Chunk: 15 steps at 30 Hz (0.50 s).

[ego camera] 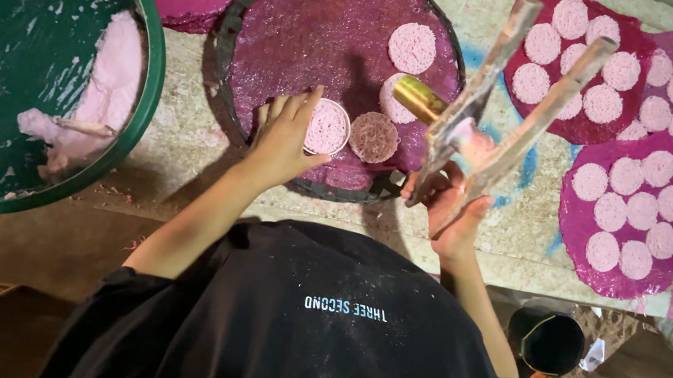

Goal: The person scoops pink dough from a green basin, packs it into a handheld mold, and presses it onto a pink mat to form round discs. They repeat this process, arranging the finished discs on the mat.

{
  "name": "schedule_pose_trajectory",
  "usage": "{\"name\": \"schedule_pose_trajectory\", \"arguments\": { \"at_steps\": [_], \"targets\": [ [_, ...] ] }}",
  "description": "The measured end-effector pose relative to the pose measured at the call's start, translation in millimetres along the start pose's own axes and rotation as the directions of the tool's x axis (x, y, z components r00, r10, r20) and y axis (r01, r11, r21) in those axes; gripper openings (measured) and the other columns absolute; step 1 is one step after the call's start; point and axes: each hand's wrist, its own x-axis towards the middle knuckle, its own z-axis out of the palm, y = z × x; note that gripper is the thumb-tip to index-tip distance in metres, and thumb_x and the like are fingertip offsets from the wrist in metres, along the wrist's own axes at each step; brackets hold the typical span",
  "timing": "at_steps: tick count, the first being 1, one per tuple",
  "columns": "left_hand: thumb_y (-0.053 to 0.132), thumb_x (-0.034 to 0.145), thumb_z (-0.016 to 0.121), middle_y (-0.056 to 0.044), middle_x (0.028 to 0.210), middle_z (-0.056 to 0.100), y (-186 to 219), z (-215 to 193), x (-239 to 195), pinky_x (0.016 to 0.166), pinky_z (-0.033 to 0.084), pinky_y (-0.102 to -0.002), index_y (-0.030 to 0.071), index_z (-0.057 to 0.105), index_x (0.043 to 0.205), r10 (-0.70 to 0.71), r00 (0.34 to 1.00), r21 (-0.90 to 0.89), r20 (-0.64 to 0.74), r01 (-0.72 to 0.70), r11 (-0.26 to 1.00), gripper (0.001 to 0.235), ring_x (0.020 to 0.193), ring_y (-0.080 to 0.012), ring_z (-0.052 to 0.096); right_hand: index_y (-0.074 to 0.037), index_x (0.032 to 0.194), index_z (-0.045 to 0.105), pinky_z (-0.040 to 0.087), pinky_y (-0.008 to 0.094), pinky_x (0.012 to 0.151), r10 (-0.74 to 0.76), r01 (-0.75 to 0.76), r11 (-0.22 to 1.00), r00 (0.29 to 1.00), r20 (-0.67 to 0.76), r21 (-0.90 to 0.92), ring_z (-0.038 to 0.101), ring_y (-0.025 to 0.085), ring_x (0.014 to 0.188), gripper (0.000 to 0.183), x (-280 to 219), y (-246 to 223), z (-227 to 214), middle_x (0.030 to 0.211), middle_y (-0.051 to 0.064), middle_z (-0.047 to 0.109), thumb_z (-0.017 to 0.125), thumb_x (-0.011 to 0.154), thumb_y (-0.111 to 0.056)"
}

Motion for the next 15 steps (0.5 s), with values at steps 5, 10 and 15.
{"name": "schedule_pose_trajectory", "arguments": {
  "at_steps": [5, 10, 15],
  "targets": [
    [0.043, 0.068, 0.093, -0.019, 0.142, 0.049, 0.2, -10.5, 5.9, 0.110, 0.029, -0.054, 0.003, 0.027, 0.157, -0.037, 0.999, -0.031, 0.011, 0.037, 0.999, 0.118, 0.131, -0.0358, 0.042, -0.004, 0.144, 0.045, 0.047, 0.040, 0.090, -0.004, 0.004, 1.000, 0.999, -0.032, -0.011, 0.058, 0.026, 0.095, 0.116, -3.0, -2.7, -8.3, 0.105, 0.016, 0.061, 0.044, 0.077, -0.098],
    [0.045, 0.072, 0.091, -0.021, 0.146, 0.048, -29.2, -37.3, 20.5, 0.112, 0.029, -0.054, 0.004, 0.018, 0.163, -0.128, 0.989, -0.070, -0.068, 0.123, 0.990, 0.124, 0.134, -0.0385, 0.040, -0.002, 0.143, 0.047, 0.047, 0.040, 0.089, 0.005, -0.006, 0.998, 1.000, -0.021, -0.063, 0.059, 0.027, 0.095, 0.118, 0.7, -5.3, -13.4, 0.105, 0.016, 0.062, 0.041, 0.076, -0.100],
    [0.045, 0.062, 0.096, -0.021, 0.139, 0.051, -49.3, -44.8, 20.9, 0.110, 0.027, -0.057, 0.003, 0.013, 0.161, -0.203, 0.976, 0.027, -0.073, 0.205, 0.978, 0.135, 0.133, -0.0393, 0.039, -0.009, 0.143, 0.042, 0.047, 0.040, 0.090, 0.064, -0.063, 0.996, 0.998, -0.014, 0.057, 0.060, 0.027, 0.099, 0.108, 13.0, -1.4, -5.4, 0.109, 0.015, 0.061, 0.046, 0.076, -0.094]
  ]
}}
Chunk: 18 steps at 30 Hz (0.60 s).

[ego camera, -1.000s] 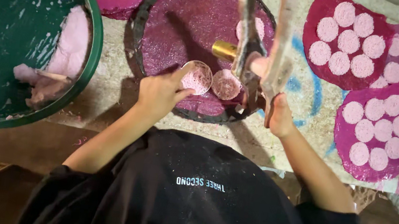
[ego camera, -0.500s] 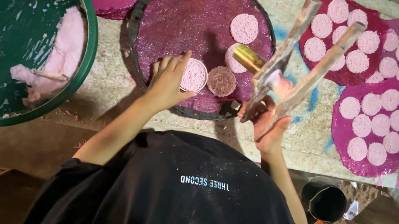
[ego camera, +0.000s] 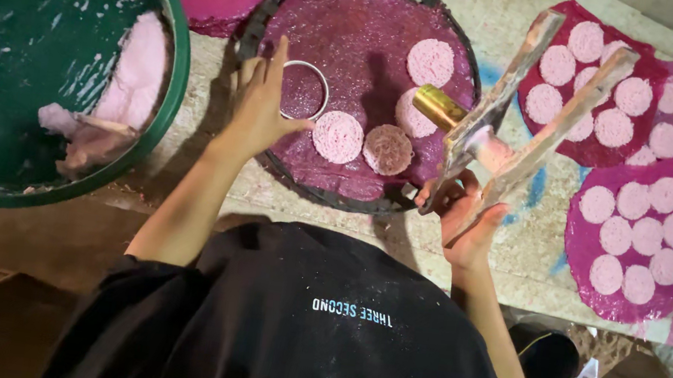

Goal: The person scoops pink dough from a green basin, packs it into a handheld mold, and presses it onto a pink mat to form round discs. They repeat this process, arranging the finished discs on the mat.

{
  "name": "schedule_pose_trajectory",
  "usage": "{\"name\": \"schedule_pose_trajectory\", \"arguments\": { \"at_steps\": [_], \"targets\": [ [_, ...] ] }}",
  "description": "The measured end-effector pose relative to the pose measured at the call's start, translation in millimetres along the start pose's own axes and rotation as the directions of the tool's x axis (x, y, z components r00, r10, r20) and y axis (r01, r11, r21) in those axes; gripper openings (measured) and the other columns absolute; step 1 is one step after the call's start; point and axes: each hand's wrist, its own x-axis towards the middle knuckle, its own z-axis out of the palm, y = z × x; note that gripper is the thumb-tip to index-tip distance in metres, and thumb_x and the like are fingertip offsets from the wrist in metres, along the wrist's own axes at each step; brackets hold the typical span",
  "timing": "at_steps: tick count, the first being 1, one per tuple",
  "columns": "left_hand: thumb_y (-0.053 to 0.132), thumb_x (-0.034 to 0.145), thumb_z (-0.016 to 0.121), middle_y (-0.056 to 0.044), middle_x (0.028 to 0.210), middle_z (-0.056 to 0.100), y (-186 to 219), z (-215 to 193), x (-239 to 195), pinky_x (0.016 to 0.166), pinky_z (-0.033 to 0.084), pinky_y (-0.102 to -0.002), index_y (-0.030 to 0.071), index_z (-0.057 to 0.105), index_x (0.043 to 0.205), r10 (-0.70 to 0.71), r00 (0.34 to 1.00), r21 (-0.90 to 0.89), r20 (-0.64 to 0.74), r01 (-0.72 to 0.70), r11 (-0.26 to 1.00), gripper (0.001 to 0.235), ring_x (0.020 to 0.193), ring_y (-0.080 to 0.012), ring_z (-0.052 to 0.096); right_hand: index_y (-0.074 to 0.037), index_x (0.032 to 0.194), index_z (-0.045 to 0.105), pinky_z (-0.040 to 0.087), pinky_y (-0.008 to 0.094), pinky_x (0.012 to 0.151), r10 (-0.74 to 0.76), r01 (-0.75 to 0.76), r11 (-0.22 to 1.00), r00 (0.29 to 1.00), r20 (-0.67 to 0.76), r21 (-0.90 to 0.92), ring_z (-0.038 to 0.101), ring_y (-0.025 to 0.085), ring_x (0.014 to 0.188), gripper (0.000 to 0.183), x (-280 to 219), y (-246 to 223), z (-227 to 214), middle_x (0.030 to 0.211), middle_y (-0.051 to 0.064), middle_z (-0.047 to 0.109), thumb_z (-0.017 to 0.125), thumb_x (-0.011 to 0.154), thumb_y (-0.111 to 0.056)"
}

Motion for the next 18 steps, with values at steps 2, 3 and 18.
{"name": "schedule_pose_trajectory", "arguments": {
  "at_steps": [2, 3, 18],
  "targets": [
    [0.047, 0.066, 0.097, -0.024, 0.141, 0.050, -1.1, -2.3, -0.4, 0.112, 0.027, -0.058, -0.001, 0.015, 0.160, 0.079, 0.995, 0.019, -0.057, -0.078, 0.997, 0.133, 0.135, -0.0408, 0.039, -0.009, 0.143, 0.042, 0.048, 0.040, 0.092, 0.024, -0.022, 0.999, 0.998, 0.056, -0.036, 0.061, 0.025, 0.101, 0.106, 9.8, -5.7, 5.5, 0.111, 0.013, 0.060, 0.044, 0.079, -0.093],
    [0.047, 0.068, 0.097, -0.025, 0.142, 0.049, -0.7, -4.7, 0.1, 0.113, 0.028, -0.058, -0.003, 0.017, 0.160, 0.118, 0.989, 0.030, -0.085, -0.116, 0.993, 0.132, 0.136, -0.0416, 0.039, -0.006, 0.143, 0.044, 0.049, 0.040, 0.093, 0.028, -0.012, 0.991, 0.993, 0.115, -0.136, 0.061, 0.024, 0.101, 0.108, 17.3, -11.0, 8.7, 0.112, 0.012, 0.061, 0.040, 0.082, -0.094],
    [0.042, 0.102, 0.047, -0.002, 0.107, 0.061, 14.4, -21.9, 73.7, 0.109, 0.046, -0.039, 0.011, 0.055, 0.122, 0.140, 0.953, -0.670, -0.268, -0.080, -0.738, 0.038, 0.110, -0.0217, 0.058, 0.001, 0.132, 0.058, 0.059, 0.045, 0.085, 0.820, -0.337, 0.458, 0.516, 0.246, -0.823, 0.070, 0.027, 0.088, 0.095, 155.7, -85.0, 94.2, 0.095, 0.015, 0.070, 0.020, 0.095, -0.077]
  ]
}}
